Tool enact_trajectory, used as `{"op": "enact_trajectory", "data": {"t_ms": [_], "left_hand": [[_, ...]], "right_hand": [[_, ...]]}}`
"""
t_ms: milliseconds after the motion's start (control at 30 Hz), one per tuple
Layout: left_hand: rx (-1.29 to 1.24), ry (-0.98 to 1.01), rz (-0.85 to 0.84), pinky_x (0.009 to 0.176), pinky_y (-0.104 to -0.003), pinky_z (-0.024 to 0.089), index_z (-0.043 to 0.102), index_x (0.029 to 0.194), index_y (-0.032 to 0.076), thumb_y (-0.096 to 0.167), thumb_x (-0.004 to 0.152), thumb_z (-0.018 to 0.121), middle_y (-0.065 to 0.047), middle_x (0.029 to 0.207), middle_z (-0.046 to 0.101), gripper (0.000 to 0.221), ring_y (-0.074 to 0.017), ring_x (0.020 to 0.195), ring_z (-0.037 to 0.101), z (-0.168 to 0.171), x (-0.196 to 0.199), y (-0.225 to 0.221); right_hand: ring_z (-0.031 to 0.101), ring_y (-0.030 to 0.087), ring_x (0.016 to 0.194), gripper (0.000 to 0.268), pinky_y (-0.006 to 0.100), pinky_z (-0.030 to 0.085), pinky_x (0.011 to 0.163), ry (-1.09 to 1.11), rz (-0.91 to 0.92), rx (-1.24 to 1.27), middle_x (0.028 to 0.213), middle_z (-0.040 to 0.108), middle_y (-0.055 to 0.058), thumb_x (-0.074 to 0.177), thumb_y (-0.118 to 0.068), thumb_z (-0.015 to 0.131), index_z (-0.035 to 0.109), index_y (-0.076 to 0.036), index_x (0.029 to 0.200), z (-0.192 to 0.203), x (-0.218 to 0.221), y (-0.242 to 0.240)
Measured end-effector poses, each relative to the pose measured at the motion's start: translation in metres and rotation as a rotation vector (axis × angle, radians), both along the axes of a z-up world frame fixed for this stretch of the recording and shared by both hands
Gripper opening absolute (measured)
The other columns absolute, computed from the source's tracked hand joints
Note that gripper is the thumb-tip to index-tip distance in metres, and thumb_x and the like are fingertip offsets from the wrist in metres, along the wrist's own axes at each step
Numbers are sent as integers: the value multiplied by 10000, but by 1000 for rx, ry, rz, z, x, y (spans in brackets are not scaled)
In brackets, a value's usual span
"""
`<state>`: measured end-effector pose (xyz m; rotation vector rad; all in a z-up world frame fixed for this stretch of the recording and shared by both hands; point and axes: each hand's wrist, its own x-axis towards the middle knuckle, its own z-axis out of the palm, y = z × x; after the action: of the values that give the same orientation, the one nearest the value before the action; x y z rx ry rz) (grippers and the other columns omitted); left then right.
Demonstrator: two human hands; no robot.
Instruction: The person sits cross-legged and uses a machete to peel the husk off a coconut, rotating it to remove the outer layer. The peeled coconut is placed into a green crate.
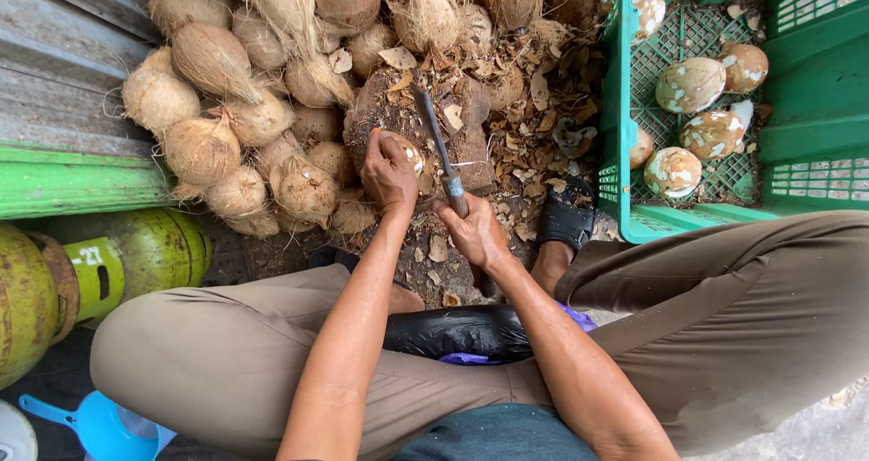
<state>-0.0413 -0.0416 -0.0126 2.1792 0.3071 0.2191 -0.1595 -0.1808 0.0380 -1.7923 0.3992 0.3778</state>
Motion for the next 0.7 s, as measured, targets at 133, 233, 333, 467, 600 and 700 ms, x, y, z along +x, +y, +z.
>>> {"op": "enact_trajectory", "data": {"t_ms": [133, 233, 333, 467, 600, 700], "left_hand": [[-38, -41, 6, 516, -342, 566, 622, 901, 110, 338, 1078, 362, -23, 712, 704, 389, -125, 552, 677, 14, 1, -7], [34, -50, 44, 535, -359, 563, 661, 915, 138, 361, 1074, 371, -15, 703, 684, 399, -127, 580, 660, 13, 9, -9], [15, -8, 44, 669, -400, 553, 634, 842, 141, 370, 1070, 346, -17, 728, 666, 433, -161, 637, 633, 2, 3, 1], [87, 16, 63, 850, -403, 509, 632, 820, 134, 366, 1068, 361, -43, 798, 670, 435, -199, 800, 617, -12, 0, -1], [130, -62, 125, 784, -419, 472, 688, 1159, 106, 407, 1050, 466, -129, 987, 636, 389, -255, 911, 601, -4, 5, -2], [42, 176, 118, 847, -453, 483, 698, 935, 169, 430, 1035, 401, -67, 892, 693, 408, -258, 914, 612, 0, 10, -11]], "right_hand": [[464, 147, 488, 330, 368, 451, 491, 173, 113, 0, 586, 529, -14, 957, -362, 593, 535, -162, 701, -9, 3, -1], [432, 158, 494, 423, 373, 430, 496, 145, 62, -4, 577, 480, 2, 977, -392, 639, 478, -135, 681, -7, 12, -5], [451, 151, 509, 309, 371, 437, 495, 26, -14, 77, 598, 506, 1, 953, -354, 632, 510, -166, 740, -3, 4, 1], [483, 142, 517, 246, 365, 455, 494, -20, -21, 73, 607, 557, 1, 916, -347, 628, 569, -184, 742, -3, 1, -2], [471, 157, 490, 387, 374, 444, 474, 147, 127, -8, 579, 511, 32, 955, -385, 608, 493, -128, 690, 0, 13, -5], [450, 146, 490, 412, 363, 422, 460, 165, 51, -73, 585, 481, 12, 955, -435, 630, 491, -143, 701, 0, 16, -14]]}}
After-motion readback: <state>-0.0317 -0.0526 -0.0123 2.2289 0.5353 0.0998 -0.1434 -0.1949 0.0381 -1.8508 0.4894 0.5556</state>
